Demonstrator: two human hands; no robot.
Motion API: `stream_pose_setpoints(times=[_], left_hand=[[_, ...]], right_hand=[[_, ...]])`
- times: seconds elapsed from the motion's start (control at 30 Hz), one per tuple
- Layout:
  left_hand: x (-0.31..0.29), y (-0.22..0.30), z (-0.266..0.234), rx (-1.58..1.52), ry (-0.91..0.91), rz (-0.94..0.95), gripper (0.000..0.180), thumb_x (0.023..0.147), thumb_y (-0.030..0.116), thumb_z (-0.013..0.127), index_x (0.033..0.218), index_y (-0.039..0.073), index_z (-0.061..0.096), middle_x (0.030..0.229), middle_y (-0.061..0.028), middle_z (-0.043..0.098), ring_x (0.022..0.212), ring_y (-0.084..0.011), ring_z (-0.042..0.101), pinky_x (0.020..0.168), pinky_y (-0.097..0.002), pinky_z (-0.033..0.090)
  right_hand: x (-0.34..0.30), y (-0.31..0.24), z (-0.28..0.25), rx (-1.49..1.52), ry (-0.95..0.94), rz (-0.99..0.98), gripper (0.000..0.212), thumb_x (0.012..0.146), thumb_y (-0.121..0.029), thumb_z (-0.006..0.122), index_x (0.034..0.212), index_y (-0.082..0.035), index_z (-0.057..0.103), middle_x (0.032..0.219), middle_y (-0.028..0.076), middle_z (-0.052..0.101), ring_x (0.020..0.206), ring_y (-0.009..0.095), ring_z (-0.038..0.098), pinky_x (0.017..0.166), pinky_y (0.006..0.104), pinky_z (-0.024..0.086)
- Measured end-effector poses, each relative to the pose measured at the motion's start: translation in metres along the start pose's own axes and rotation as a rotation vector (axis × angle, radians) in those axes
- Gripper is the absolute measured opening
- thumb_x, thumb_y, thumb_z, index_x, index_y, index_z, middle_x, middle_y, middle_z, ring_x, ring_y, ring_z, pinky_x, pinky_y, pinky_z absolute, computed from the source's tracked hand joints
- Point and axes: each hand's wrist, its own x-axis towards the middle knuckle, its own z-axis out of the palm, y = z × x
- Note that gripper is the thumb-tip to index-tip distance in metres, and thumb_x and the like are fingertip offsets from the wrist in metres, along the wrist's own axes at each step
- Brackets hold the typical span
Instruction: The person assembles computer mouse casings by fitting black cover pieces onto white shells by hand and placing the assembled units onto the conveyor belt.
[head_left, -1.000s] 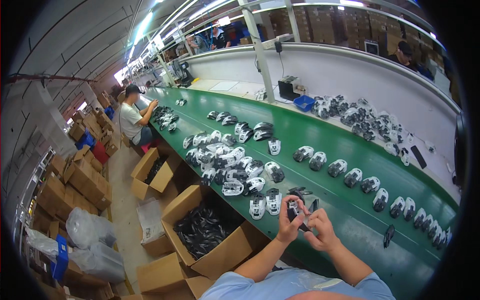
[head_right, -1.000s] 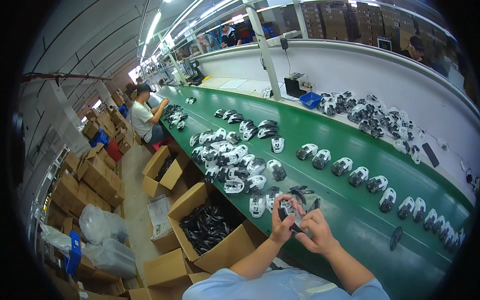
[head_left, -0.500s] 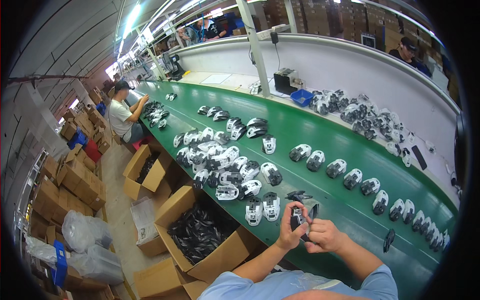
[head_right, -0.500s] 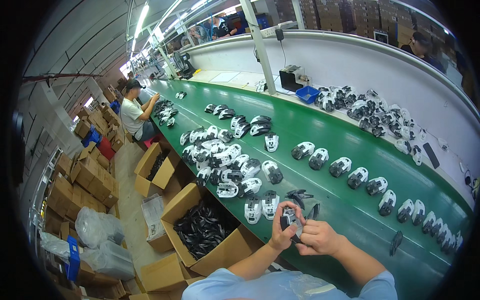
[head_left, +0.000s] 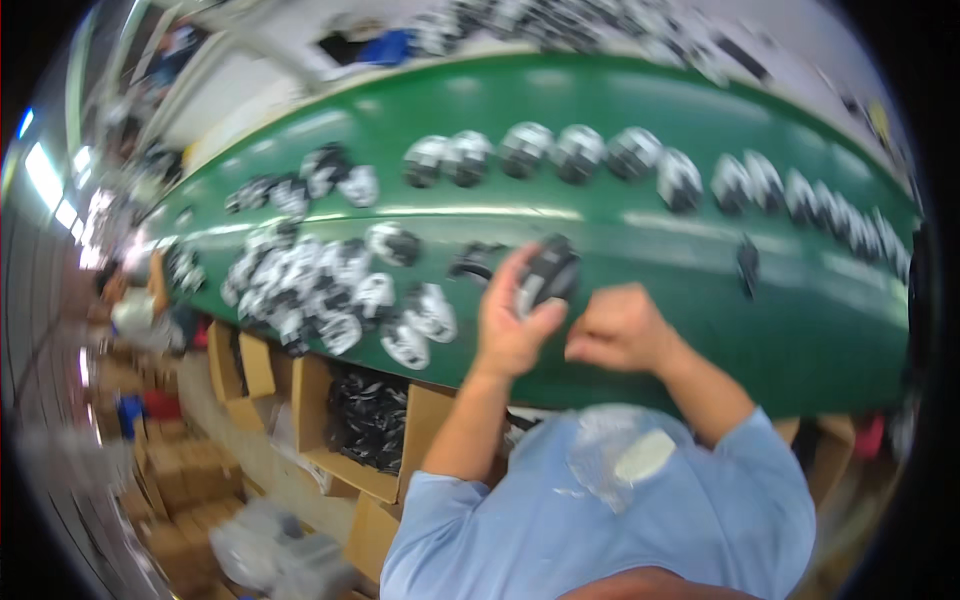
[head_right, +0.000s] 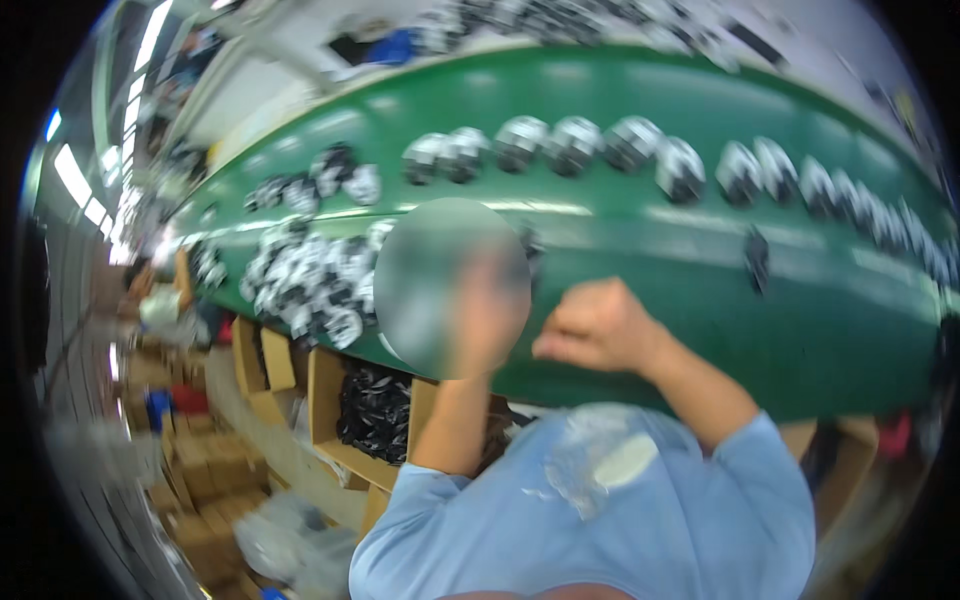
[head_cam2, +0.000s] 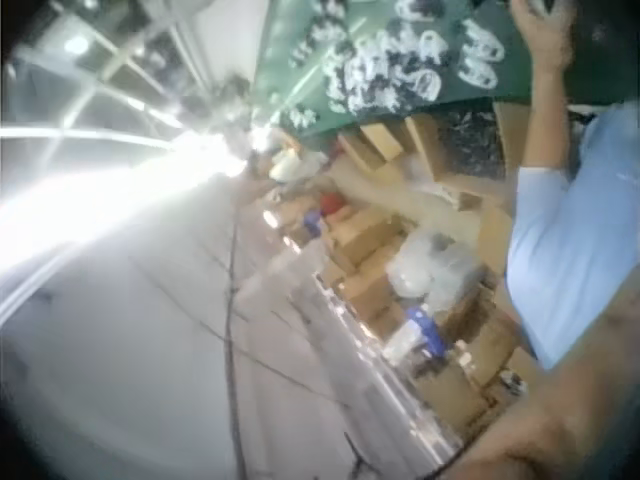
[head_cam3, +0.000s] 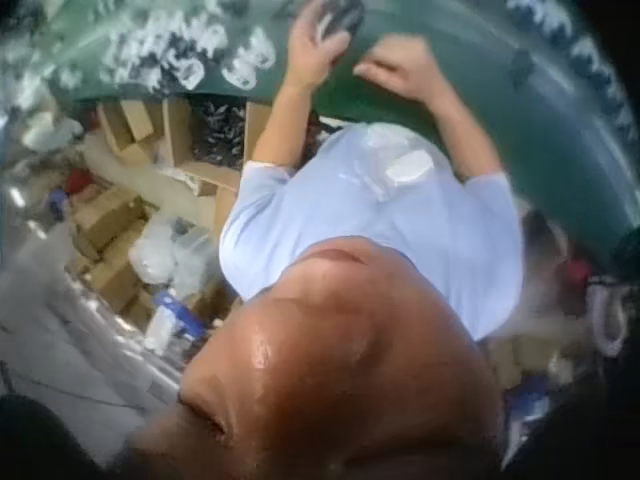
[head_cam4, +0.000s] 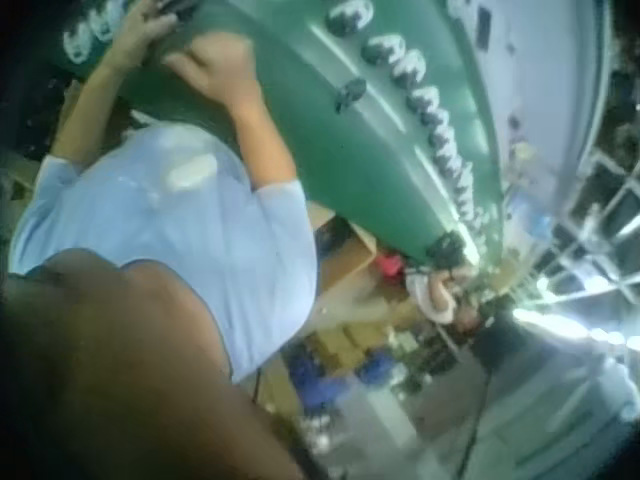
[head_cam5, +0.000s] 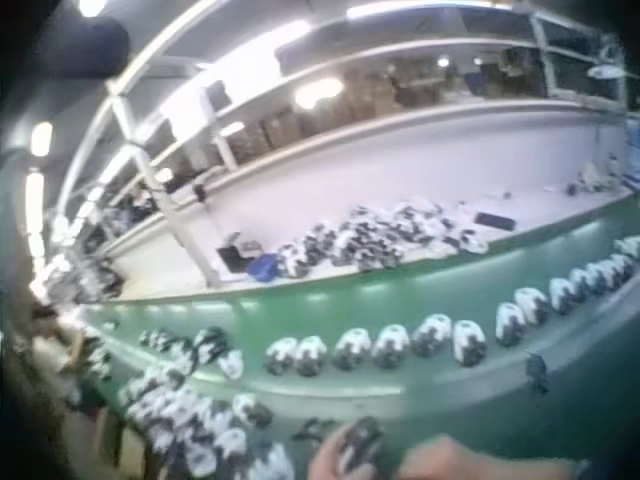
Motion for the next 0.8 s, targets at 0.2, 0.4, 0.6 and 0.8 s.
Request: stream_pose_setpoints(times=[0.2,0.4,0.6,0.8], left_hand=[[0.017,0.017,0.009,0.799,-0.449,0.143,0.073,0.062,0.032,0.091,0.118,0.002,0.055,0.105,-0.0163,0.062,0.096,-0.026,0.065,0.084,-0.0373,0.053],[-0.028,-0.019,0.004,0.666,-0.384,0.36,0.076,0.072,0.027,0.087,0.133,-0.002,0.053,0.119,-0.0187,0.059,0.108,-0.0306,0.063,0.092,-0.0381,0.05],[-0.046,-0.047,-0.016,0.54,-0.234,0.322,0.077,0.073,0.027,0.088,0.135,-0.003,0.053,0.119,-0.0156,0.063,0.105,-0.0269,0.064,0.094,-0.0353,0.05],[-0.063,-0.1,0.005,0.199,-0.216,0.138,0.075,0.077,0.017,0.086,0.14,0.0,0.049,0.126,-0.0117,0.059,0.119,-0.02,0.058,0.102,-0.0338,0.045]], right_hand=[[-0.008,0.002,-0.06,-0.119,0.038,-0.114,0.076,0.07,-0.046,0.088,0.129,-0.004,0.062,0.137,0.023,0.055,0.116,0.04,0.059,0.094,0.0465,0.051],[-0.046,0.014,-0.016,-0.09,0.093,-0.134,0.069,0.075,-0.042,0.085,0.126,-0.002,0.063,0.127,0.023,0.064,0.106,0.041,0.064,0.09,0.0459,0.054],[-0.06,0.023,0.025,0.169,0.293,0.092,0.077,0.071,-0.05,0.084,0.126,-0.001,0.061,0.127,0.024,0.063,0.105,0.04,0.065,0.088,0.0428,0.054],[-0.09,0.022,0.008,0.1,0.021,0.307,0.085,0.067,-0.045,0.086,0.131,0.003,0.059,0.114,0.021,0.064,0.103,0.034,0.065,0.09,0.0396,0.051]])
